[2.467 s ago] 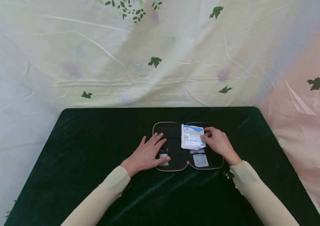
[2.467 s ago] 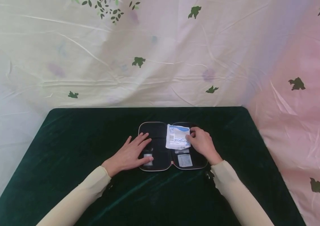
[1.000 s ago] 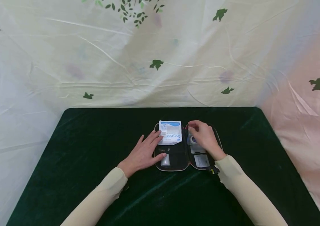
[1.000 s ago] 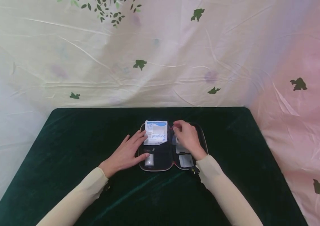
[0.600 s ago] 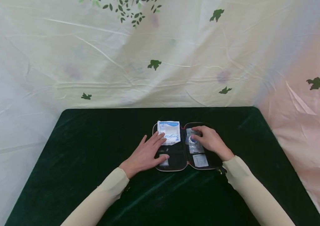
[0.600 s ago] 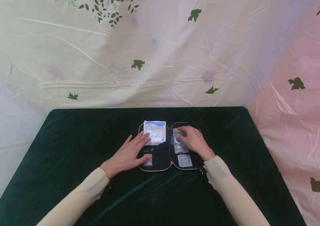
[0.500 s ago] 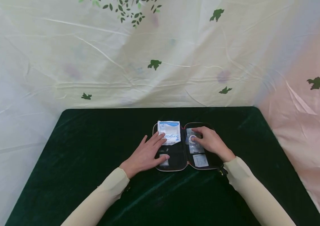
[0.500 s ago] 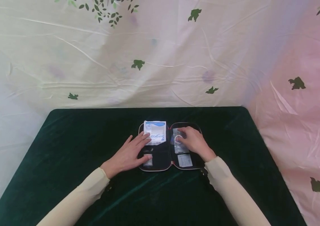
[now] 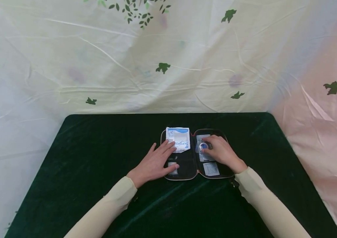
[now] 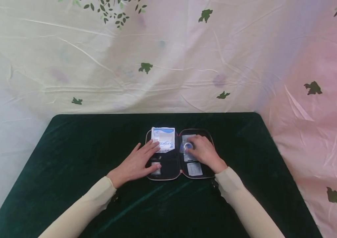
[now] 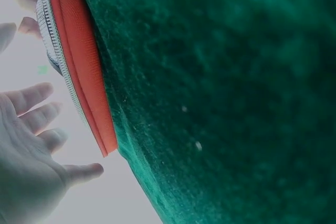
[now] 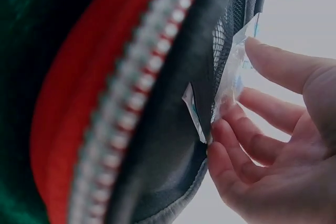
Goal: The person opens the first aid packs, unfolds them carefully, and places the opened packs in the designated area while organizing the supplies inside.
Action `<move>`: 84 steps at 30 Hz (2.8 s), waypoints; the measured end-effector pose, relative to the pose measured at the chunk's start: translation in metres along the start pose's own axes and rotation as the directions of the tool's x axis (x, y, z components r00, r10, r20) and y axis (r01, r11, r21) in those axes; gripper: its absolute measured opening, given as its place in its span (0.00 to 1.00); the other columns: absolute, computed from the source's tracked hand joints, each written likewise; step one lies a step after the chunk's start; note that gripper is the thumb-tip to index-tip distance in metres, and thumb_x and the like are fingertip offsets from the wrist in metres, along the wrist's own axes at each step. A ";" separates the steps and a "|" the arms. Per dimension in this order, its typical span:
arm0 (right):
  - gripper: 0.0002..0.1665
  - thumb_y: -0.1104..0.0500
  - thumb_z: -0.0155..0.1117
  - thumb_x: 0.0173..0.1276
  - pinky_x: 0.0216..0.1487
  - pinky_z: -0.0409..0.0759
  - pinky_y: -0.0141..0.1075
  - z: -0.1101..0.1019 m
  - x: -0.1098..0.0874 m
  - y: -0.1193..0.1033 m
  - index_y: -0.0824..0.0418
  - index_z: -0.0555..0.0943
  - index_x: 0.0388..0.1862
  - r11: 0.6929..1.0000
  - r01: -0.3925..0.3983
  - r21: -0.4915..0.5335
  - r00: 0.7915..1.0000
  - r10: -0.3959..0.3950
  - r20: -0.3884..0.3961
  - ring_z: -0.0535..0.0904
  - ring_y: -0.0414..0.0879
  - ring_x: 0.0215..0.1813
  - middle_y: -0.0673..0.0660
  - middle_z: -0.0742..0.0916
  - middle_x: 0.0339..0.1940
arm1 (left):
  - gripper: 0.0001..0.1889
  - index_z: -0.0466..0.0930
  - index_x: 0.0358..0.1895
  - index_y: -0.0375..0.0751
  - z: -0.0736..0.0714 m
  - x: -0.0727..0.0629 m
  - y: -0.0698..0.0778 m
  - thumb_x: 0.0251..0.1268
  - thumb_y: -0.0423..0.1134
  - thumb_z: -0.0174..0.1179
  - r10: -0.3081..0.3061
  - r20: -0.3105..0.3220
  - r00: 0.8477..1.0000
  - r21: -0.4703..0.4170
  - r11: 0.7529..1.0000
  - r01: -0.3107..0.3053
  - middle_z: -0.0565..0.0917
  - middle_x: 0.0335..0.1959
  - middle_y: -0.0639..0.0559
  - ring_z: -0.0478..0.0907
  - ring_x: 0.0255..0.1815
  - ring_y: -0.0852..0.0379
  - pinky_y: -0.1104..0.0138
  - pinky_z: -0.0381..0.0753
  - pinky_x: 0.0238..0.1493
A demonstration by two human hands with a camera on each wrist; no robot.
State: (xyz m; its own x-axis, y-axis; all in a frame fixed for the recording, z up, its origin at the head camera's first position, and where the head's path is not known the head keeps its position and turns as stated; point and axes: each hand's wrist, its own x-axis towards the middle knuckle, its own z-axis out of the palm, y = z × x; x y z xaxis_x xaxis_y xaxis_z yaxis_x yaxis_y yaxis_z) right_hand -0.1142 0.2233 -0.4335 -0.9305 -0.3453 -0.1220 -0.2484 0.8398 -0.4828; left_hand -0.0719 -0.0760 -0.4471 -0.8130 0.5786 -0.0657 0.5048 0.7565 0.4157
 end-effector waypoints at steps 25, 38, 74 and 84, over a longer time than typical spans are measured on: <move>0.23 0.55 0.70 0.73 0.46 0.76 0.44 0.004 -0.003 -0.013 0.63 0.83 0.64 0.972 -0.022 0.235 0.984 0.063 -0.168 0.76 0.54 0.48 0.62 0.82 0.54 | 0.39 0.65 0.79 0.48 -0.001 -0.002 -0.002 0.75 0.69 0.49 -0.010 0.003 1.000 -0.009 1.000 0.010 0.56 0.84 0.51 0.43 0.86 0.51 0.42 0.44 0.81; 0.19 0.55 0.70 0.74 0.52 0.80 0.48 0.014 0.003 -0.023 0.62 0.81 0.58 0.916 -0.019 0.400 0.974 0.107 -0.199 0.82 0.55 0.51 0.61 0.85 0.56 | 0.36 0.69 0.77 0.45 0.000 0.003 0.002 0.78 0.66 0.48 0.057 -0.002 0.998 0.014 0.998 -0.057 0.61 0.82 0.47 0.49 0.84 0.49 0.38 0.48 0.79; 0.16 0.66 0.60 0.78 0.65 0.79 0.52 0.028 0.020 -0.045 0.56 0.80 0.62 0.900 0.114 0.421 0.990 -0.066 -0.127 0.82 0.52 0.59 0.59 0.84 0.63 | 0.35 0.73 0.74 0.47 0.005 0.002 0.004 0.75 0.67 0.51 0.126 0.097 0.987 0.090 0.987 -0.135 0.74 0.74 0.49 0.65 0.78 0.52 0.41 0.47 0.80; 0.16 0.66 0.59 0.79 0.61 0.81 0.51 0.031 0.023 -0.045 0.58 0.81 0.62 0.907 0.135 0.399 0.991 -0.129 -0.042 0.84 0.51 0.58 0.57 0.86 0.58 | 0.35 0.73 0.74 0.47 0.005 0.002 0.004 0.75 0.67 0.52 0.130 0.094 0.987 0.096 0.986 -0.139 0.73 0.74 0.48 0.65 0.78 0.51 0.41 0.48 0.80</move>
State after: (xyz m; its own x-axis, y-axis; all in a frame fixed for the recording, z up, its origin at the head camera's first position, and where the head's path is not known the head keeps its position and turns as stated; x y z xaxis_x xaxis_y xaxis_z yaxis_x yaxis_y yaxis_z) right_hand -0.1165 0.1646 -0.4418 -0.9010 -0.4332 -0.0225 -0.2434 0.5478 -0.8004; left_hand -0.0698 -0.0705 -0.4499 -0.7095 0.6982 -0.0956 0.6387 0.6944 0.3315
